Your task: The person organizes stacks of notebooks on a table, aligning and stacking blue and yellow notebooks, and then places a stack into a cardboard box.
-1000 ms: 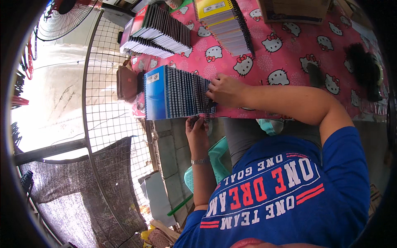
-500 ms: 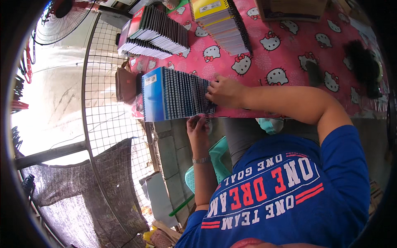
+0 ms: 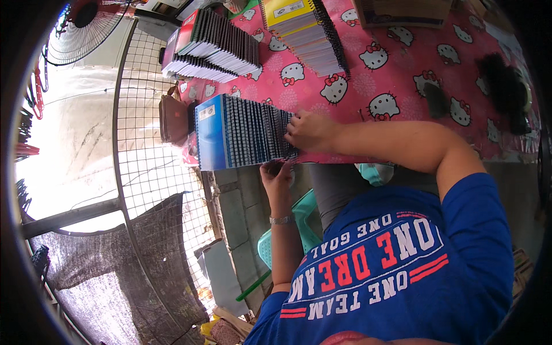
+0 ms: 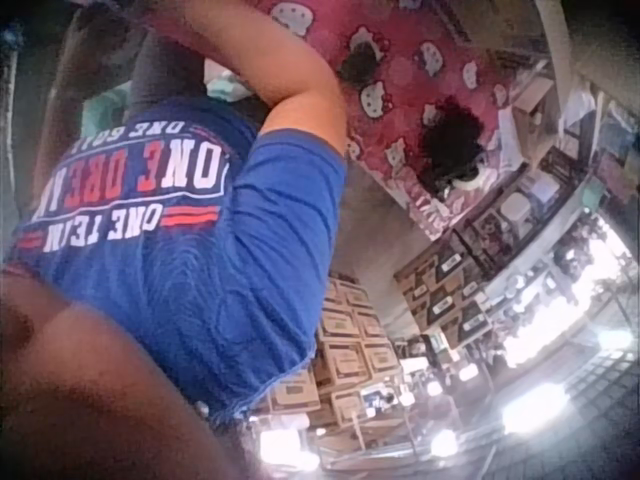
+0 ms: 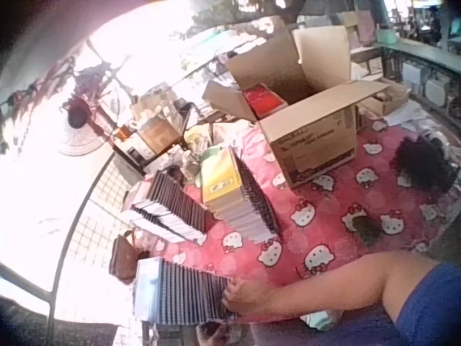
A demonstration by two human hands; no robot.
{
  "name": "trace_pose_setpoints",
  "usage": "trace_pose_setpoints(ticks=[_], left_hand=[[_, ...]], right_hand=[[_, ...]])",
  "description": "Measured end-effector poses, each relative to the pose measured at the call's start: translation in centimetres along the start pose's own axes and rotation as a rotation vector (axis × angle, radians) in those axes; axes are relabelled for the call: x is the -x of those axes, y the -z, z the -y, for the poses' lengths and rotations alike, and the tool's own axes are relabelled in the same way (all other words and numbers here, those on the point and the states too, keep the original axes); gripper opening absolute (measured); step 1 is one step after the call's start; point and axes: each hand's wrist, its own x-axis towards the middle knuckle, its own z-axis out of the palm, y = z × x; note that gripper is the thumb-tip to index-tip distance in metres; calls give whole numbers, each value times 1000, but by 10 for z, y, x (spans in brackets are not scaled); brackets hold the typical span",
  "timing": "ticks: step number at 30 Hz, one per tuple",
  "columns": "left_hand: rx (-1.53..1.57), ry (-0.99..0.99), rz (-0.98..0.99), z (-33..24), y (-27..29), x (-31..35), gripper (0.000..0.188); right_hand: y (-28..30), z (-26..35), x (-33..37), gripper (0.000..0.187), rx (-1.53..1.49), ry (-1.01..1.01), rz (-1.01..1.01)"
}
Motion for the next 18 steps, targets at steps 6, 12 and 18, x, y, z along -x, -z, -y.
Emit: trace_pose_setpoints(ticks=[6, 12, 18], left_hand=[[-124, -91, -17, 7, 7, -4, 32], [-1, 15, -17, 6, 3, -4, 34], [-182, -182, -21, 26, 10, -15, 29]], right_hand=[[1, 1, -3, 15, -175, -134, 379], [-13, -3, 9, 13, 48, -7, -93], [-9, 7, -7, 15, -188, -131, 410]])
